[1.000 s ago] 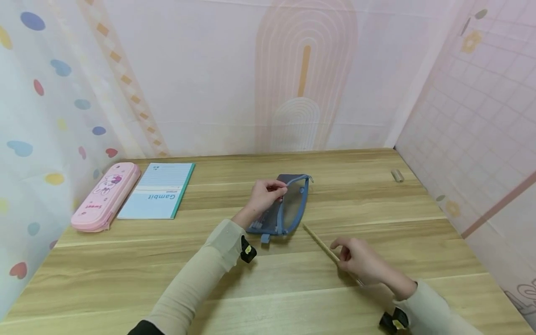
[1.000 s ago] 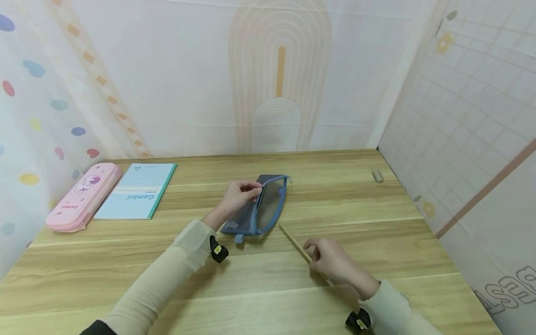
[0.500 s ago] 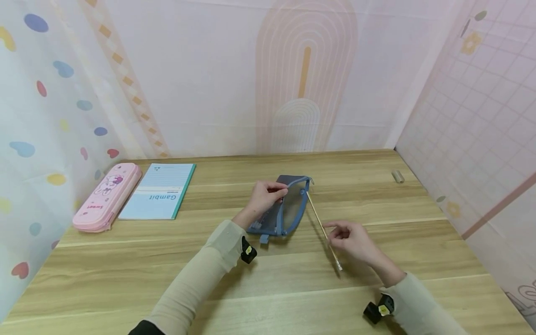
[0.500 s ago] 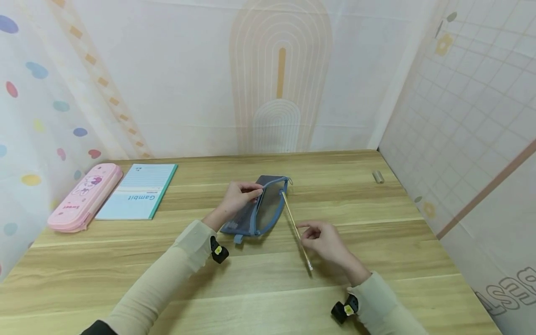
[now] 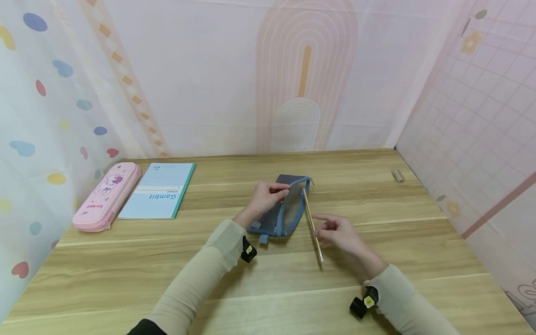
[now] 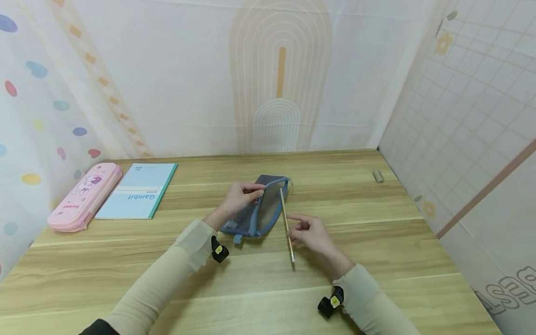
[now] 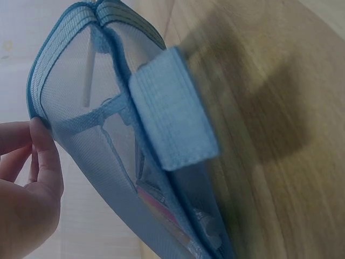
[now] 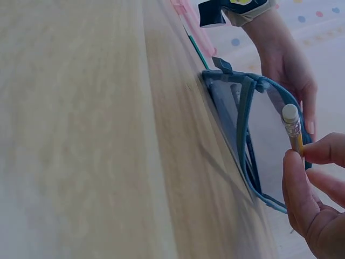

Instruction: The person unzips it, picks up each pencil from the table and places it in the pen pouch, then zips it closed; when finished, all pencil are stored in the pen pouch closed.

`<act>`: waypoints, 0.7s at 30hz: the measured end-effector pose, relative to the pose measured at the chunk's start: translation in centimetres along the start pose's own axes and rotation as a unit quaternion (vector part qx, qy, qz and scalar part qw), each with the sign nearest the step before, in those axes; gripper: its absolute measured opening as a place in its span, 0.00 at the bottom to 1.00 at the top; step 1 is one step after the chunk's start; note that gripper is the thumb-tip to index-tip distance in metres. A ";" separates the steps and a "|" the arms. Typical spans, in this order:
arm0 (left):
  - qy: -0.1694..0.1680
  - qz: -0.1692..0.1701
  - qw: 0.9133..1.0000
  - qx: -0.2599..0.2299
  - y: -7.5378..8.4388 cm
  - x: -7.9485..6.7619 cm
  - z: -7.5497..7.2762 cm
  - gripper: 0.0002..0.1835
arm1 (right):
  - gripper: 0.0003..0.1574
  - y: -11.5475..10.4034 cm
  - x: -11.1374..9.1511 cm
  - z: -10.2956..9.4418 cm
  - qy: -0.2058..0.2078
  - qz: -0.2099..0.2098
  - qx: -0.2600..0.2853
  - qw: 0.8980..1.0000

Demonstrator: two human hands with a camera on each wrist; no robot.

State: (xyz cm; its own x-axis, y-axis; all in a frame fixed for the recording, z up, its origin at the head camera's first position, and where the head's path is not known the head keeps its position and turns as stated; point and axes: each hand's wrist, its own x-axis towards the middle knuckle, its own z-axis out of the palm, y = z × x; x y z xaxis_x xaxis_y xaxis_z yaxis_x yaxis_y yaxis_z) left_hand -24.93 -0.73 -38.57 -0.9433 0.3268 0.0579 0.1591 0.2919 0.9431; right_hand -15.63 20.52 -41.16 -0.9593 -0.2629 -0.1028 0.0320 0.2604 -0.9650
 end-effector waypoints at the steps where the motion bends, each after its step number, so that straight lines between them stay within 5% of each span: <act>1: -0.001 0.002 1.000 0.000 0.0 0.0 0.0 0.12 | 0.30 0.0 0.2 0.1 0.001 0.001 0.004 1.000; 12: -0.003 0.001 1.000 0.002 0.2 -0.1 -0.2 0.12 | 0.30 0.4 1.1 1.6 0.022 0.018 0.048 0.998; 21: 0.000 0.011 1.000 -0.007 0.1 -0.1 -0.2 0.12 | 0.29 -0.6 2.8 2.9 0.095 0.059 0.101 0.989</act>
State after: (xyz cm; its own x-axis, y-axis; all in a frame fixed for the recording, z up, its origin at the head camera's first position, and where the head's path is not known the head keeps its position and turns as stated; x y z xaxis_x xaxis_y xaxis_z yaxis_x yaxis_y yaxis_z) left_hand -24.88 -0.90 -38.40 -0.9397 0.3324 0.0797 0.1765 0.2720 0.9460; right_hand -17.48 16.94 -41.62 -0.9801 -0.0577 -0.1898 0.1847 0.0832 -0.9793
